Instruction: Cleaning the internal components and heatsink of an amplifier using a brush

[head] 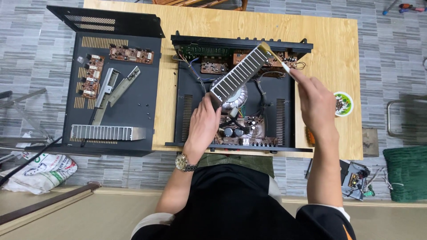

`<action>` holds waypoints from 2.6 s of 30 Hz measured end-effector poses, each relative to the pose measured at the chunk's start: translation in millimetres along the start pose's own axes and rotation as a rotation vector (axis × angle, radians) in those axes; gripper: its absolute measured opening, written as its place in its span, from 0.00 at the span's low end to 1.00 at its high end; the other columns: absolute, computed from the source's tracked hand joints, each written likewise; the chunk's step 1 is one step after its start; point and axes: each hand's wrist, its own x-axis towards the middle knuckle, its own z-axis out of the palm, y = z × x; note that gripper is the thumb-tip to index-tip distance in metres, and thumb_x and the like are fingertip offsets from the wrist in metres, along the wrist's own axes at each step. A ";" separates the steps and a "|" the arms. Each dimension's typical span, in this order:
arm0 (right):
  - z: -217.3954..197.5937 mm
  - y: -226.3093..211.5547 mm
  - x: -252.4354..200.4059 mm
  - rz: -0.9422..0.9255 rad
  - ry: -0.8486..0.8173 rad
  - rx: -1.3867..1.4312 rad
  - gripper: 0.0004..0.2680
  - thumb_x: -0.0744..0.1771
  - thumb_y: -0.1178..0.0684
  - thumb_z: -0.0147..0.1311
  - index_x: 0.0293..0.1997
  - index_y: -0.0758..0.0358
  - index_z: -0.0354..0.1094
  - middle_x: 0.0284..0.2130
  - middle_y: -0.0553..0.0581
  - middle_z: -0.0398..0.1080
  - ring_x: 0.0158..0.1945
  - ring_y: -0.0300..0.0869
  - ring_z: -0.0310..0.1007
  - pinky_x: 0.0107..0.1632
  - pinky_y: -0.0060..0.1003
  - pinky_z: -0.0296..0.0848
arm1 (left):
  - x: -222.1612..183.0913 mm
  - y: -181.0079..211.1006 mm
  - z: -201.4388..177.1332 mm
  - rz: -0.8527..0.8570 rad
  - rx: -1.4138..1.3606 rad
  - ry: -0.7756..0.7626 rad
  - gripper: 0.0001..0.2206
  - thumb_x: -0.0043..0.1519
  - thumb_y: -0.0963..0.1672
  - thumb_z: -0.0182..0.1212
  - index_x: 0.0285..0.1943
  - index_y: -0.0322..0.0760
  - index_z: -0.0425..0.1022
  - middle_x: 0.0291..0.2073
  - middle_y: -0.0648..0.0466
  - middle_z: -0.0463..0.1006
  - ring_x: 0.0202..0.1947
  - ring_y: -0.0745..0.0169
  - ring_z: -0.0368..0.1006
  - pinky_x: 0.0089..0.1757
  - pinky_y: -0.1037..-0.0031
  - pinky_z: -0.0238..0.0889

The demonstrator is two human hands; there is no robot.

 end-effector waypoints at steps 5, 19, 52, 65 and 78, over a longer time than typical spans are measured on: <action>-9.7 5.2 -7.1 0.060 0.060 0.098 0.14 0.74 0.67 0.45 0.65 0.60 0.72 0.31 0.63 0.69 0.32 0.50 0.69 0.41 0.41 0.68 | -0.7 -1.9 5.0 -0.017 -0.028 -0.010 0.21 0.68 0.44 0.49 0.64 0.21 0.56 0.44 0.35 0.74 0.45 0.37 0.76 0.42 0.58 0.69; -9.1 -1.6 -12.7 -0.030 0.047 -0.037 0.10 0.75 0.67 0.50 0.64 0.67 0.72 0.36 0.63 0.70 0.37 0.52 0.70 0.41 0.42 0.65 | 0.5 -1.2 6.7 -0.103 -0.160 -0.075 0.23 0.69 0.44 0.49 0.69 0.20 0.53 0.58 0.30 0.70 0.56 0.42 0.73 0.54 0.59 0.70; -5.4 -30.1 -31.3 0.224 -0.004 0.121 0.09 0.74 0.62 0.47 0.60 0.67 0.73 0.37 0.58 0.73 0.29 0.41 0.63 0.40 0.37 0.60 | -1.4 -6.5 12.3 -0.038 -0.120 -0.086 0.23 0.71 0.45 0.43 0.70 0.19 0.51 0.56 0.30 0.71 0.52 0.42 0.75 0.50 0.60 0.73; 27.2 -28.2 -25.2 0.177 0.083 0.160 0.04 0.73 0.57 0.54 0.49 0.57 0.75 0.26 0.56 0.73 0.29 0.52 0.72 0.37 0.41 0.70 | -1.9 -7.8 14.8 -0.019 -0.016 -0.017 0.23 0.67 0.45 0.50 0.65 0.19 0.55 0.50 0.29 0.74 0.48 0.33 0.75 0.43 0.51 0.69; 12.8 -16.3 -52.8 0.170 0.007 0.095 0.04 0.73 0.55 0.52 0.49 0.56 0.74 0.35 0.55 0.77 0.40 0.54 0.76 0.42 0.43 0.72 | -4.7 -12.1 24.2 -0.001 0.060 0.023 0.23 0.67 0.46 0.49 0.65 0.22 0.56 0.49 0.34 0.74 0.46 0.39 0.76 0.42 0.58 0.68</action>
